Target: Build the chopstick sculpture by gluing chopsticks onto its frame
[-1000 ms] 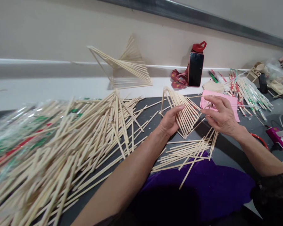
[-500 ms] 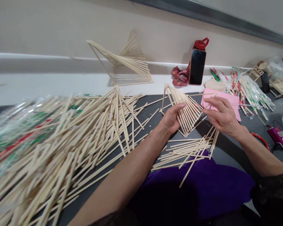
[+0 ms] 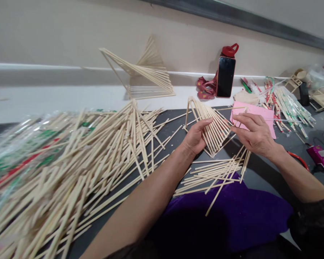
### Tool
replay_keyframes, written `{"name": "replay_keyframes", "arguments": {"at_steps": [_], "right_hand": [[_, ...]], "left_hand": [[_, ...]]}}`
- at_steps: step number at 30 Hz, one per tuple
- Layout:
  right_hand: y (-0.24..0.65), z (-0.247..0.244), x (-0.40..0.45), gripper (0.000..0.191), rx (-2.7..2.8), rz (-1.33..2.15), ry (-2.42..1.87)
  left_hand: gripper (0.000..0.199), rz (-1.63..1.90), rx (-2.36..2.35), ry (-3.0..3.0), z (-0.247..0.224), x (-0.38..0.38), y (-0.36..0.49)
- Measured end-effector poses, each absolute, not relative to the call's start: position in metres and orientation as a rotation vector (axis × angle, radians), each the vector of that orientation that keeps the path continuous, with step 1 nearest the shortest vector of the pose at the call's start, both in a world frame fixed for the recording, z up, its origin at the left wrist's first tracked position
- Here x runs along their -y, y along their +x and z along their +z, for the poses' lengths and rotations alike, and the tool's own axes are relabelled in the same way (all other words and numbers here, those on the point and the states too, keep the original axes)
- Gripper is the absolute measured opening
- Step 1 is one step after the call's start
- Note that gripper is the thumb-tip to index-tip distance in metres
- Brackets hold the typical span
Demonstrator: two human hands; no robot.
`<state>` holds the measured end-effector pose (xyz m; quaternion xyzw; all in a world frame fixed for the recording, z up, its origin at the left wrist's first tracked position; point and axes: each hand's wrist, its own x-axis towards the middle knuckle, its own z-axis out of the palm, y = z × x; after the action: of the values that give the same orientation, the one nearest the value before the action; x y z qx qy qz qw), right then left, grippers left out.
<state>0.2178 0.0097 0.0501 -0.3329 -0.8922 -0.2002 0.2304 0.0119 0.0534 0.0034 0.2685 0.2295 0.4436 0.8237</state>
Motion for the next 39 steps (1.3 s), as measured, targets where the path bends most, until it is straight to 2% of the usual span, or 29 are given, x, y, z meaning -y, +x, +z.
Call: {"name": "replay_keyframes", "arguments": {"at_steps": [16, 26, 32, 39], "right_hand": [[0.213, 0.049, -0.01, 0.021, 2.452, -0.606, -0.907], [0.215, 0.048, -0.007, 0.032, 2.349, -0.4, -0.774], [0.215, 0.048, 0.005, 0.007, 2.025, -0.061, -1.064], [0.218, 0.048, -0.001, 0.017, 1.714, 0.315, -1.292]], "left_hand": [[0.026, 0.962, -0.543, 0.54, 0.008, -0.052, 0.013], [0.027, 0.968, -0.561, 0.544, 0.009, -0.051, 0.013], [0.027, 0.96, -0.576, 0.53, 0.01, -0.05, 0.011], [0.022, 1.026, -0.752, 0.535, 0.012, -0.05, 0.008]]}}
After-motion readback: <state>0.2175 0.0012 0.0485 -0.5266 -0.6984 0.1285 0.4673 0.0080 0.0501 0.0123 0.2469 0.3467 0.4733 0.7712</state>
